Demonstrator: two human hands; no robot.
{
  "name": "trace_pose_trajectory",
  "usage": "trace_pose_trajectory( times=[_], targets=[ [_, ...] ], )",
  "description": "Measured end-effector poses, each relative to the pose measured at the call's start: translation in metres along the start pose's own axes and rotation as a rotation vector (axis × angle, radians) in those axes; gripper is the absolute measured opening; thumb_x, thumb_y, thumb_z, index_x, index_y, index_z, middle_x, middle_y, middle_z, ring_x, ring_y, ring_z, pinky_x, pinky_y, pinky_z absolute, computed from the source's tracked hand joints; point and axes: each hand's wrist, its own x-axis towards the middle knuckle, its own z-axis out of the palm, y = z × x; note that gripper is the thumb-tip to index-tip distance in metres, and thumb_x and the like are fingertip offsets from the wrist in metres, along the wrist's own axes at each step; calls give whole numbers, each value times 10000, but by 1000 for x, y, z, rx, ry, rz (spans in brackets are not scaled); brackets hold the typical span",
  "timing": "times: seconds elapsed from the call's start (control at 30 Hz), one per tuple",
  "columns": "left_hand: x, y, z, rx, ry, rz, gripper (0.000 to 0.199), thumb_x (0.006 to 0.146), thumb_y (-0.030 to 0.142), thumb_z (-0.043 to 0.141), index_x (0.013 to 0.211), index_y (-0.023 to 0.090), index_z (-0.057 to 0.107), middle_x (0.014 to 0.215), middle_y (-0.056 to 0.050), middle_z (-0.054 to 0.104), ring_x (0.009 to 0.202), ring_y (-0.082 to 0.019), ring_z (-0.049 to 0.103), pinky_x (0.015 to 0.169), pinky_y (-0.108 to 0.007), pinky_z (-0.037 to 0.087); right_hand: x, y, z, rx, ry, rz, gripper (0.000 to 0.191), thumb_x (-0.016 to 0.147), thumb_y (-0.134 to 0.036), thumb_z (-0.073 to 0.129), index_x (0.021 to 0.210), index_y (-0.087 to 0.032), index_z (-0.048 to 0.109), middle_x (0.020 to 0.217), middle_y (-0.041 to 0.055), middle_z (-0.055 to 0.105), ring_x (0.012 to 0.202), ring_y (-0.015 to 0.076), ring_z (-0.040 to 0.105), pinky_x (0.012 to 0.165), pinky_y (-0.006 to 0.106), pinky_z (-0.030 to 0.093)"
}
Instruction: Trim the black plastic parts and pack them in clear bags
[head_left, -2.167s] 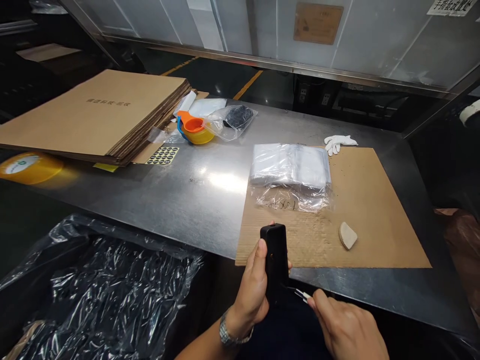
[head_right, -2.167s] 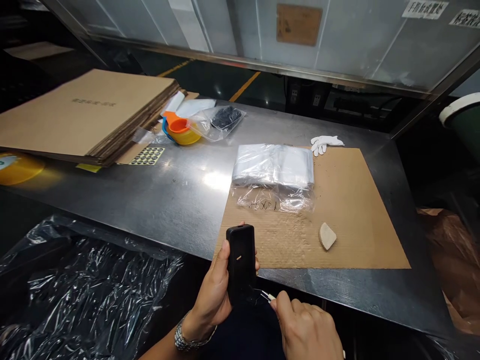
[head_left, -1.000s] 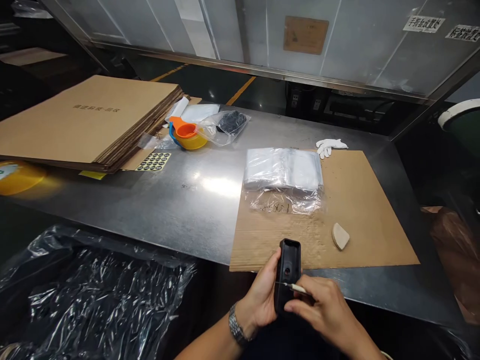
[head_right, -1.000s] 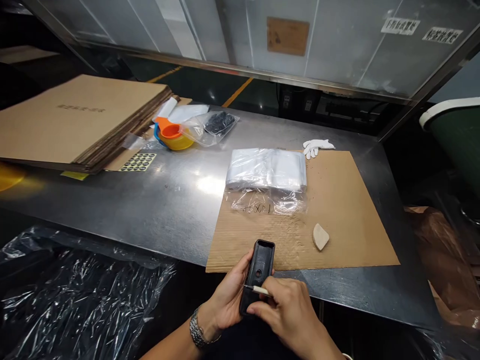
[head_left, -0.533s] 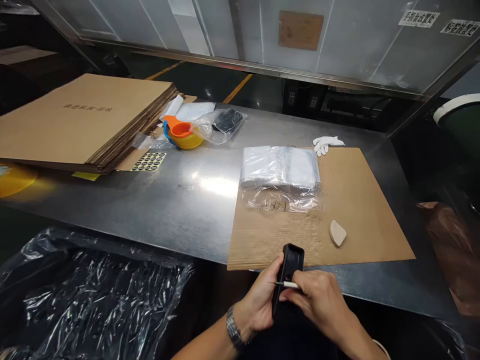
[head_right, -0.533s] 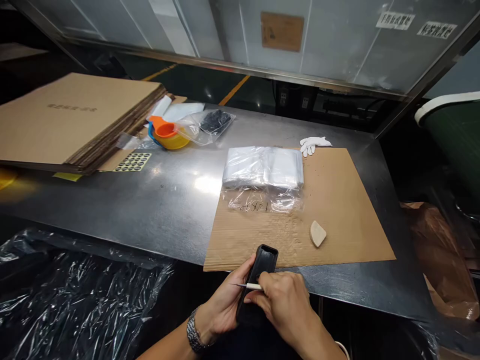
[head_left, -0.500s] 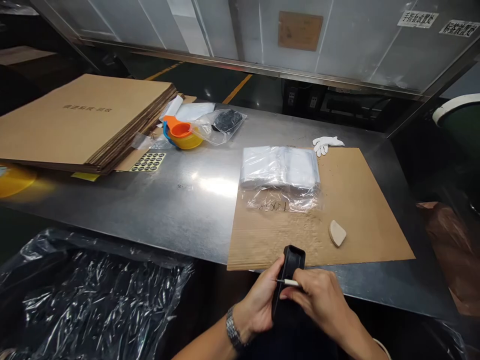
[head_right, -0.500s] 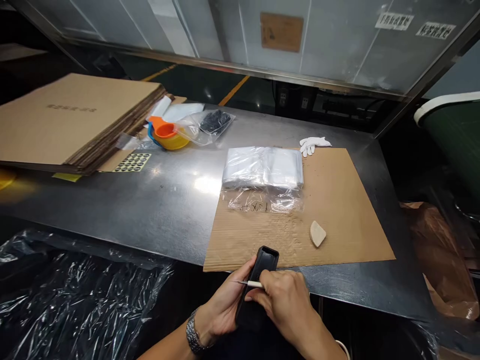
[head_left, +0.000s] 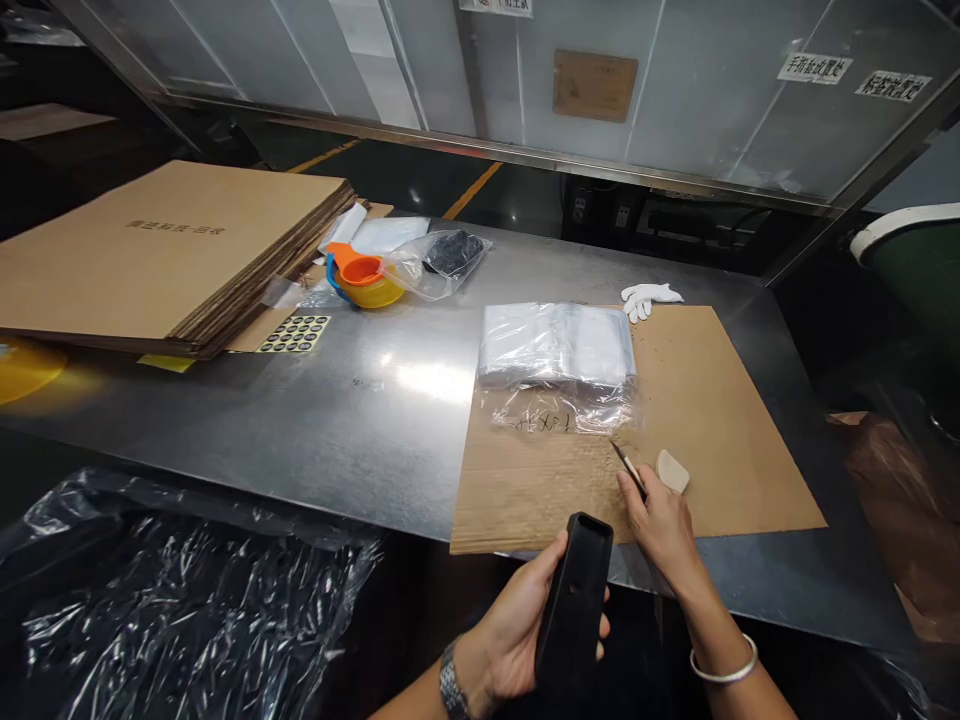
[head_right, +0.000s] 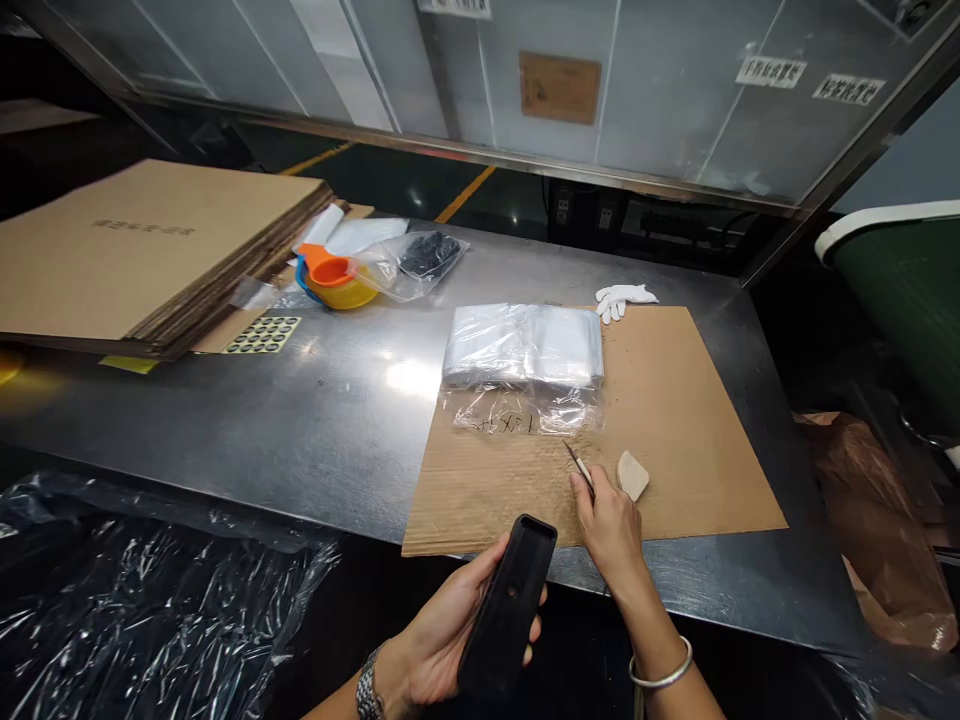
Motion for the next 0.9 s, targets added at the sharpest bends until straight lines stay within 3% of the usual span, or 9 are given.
trace_pose_trajectory(
  times=[0.13, 0.2, 0.27, 0.33, 0.47, 0.6, 0.73, 0.83, 0.9],
  targets=[
    [-2, 3, -1, -3, 13, 69, 636, 835, 578, 360, 808, 8, 642, 599, -132, 663, 511, -192, 642, 505, -260, 501, -1, 14, 15, -51, 77, 7, 269, 891, -305, 359, 941, -155, 577, 832, 110, 586, 744, 228, 547, 644, 327, 411],
    [-3, 4, 0, -20, 46, 146, 609, 835, 566, 382, 828, 15, 641, 617, -122, 664, 523, -181, 640, 518, -250, 500, -6, 13, 14, -40, 123, -4, 315, 884, -311, 354, 1021, -118, 561, 955, 167, 551, 903, 277, 515, 769, 404, 407],
    [-3, 5, 3, -51, 106, 253, 578, 832, 555, 405, 848, 25, 638, 634, -113, 667, 535, -169, 635, 528, -239, 496, -15, 5, 7, -3, 148, -19, 338, 896, -324, 331, 1051, -112, 545, 1007, 171, 535, 961, 270, 503, 817, 398, 407],
    [-3, 5, 7, -76, 200, 375, 541, 830, 541, 427, 861, 41, 633, 644, -109, 671, 543, -160, 630, 537, -233, 492, -30, -8, -3, 126, 24, -35, 310, 910, -340, 327, 1018, -160, 555, 924, 103, 577, 850, 205, 554, 740, 308, 446],
    [-4, 3, 17, -91, 316, 594, 493, 845, 518, 419, 840, 69, 624, 675, -103, 676, 629, -178, 639, 644, -279, 513, -59, -35, -10, 457, -485, -16, 289, 848, -363, 483, 1087, -203, 515, 654, -30, 560, 534, 111, 509, 501, 210, 385],
    [-5, 0, 21, -63, 364, 726, 444, 832, 512, 452, 758, 102, 603, 685, -79, 672, 680, -186, 645, 689, -289, 510, -63, -45, 1, 572, -581, 96, 340, 798, -278, 521, 1113, -159, 472, 516, -92, 454, 455, 84, 442, 465, 198, 314],
    [-7, -3, 20, -24, 362, 699, 413, 805, 514, 501, 868, 120, 607, 676, -62, 671, 630, -176, 646, 632, -279, 513, -45, -43, 7, 620, -477, 132, 381, 754, -273, 567, 1098, -148, 462, 480, -114, 425, 447, 81, 432, 479, 197, 326],
    [-7, -5, 18, 99, 323, 507, 458, 825, 526, 453, 932, 106, 603, 601, -72, 656, 504, -153, 617, 489, -231, 480, -24, -40, 6, 655, -383, 130, 339, 791, -301, 516, 1089, -147, 467, 477, -111, 406, 433, 80, 419, 452, 189, 323],
    [-7, -4, 17, 161, 303, 383, 538, 842, 555, 379, 878, 71, 611, 562, -92, 637, 458, -142, 598, 428, -202, 446, -11, -37, 6, 677, -393, 99, 268, 811, -333, 488, 1006, -151, 520, 481, -96, 421, 438, 81, 435, 447, 186, 335]
  ],
)
